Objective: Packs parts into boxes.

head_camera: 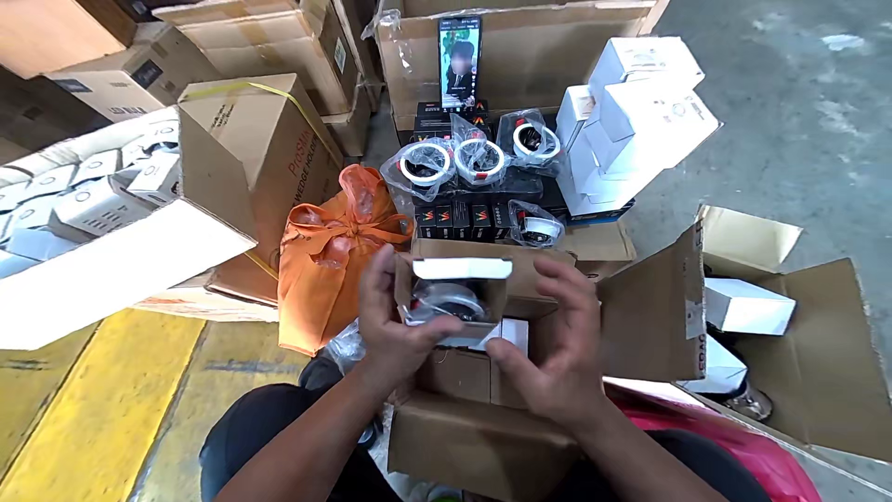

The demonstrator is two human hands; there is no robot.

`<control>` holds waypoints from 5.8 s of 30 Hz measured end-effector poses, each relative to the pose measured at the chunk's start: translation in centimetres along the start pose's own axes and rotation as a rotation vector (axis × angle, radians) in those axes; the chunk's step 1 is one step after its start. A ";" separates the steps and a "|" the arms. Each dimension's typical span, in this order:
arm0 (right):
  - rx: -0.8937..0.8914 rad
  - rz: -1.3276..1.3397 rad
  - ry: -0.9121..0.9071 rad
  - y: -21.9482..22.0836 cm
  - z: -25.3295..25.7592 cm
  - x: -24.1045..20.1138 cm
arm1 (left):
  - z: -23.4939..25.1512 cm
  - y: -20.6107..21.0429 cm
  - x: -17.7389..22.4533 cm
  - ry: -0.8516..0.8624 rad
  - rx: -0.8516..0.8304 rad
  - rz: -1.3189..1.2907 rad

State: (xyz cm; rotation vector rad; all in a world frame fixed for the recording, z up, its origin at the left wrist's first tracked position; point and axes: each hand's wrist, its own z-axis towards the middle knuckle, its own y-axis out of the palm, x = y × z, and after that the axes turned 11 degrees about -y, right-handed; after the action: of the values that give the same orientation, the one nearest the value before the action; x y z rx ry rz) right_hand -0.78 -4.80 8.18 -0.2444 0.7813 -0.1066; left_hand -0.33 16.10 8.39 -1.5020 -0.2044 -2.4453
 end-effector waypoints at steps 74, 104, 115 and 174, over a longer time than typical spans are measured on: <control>0.025 0.421 0.470 2.2 0.8 0.5 | -0.4 -0.9 0.2 -0.129 -0.526 0.843; -0.289 -0.104 -0.162 -0.7 0.0 2.0 | -0.9 -3.0 -0.2 -0.810 -1.188 -0.608; -0.133 -0.476 -0.257 0.5 -0.9 2.1 | -1.5 -2.0 -0.2 -0.795 -1.178 -0.503; -0.298 0.175 0.390 1.3 0.5 1.8 | 0.5 -3.4 -0.3 -0.310 -0.615 0.041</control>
State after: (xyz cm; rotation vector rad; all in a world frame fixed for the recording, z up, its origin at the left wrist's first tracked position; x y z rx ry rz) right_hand 0.83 -3.80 6.95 -0.4434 1.2047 0.1333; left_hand -0.82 19.56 8.43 -2.0955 0.5690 -2.3405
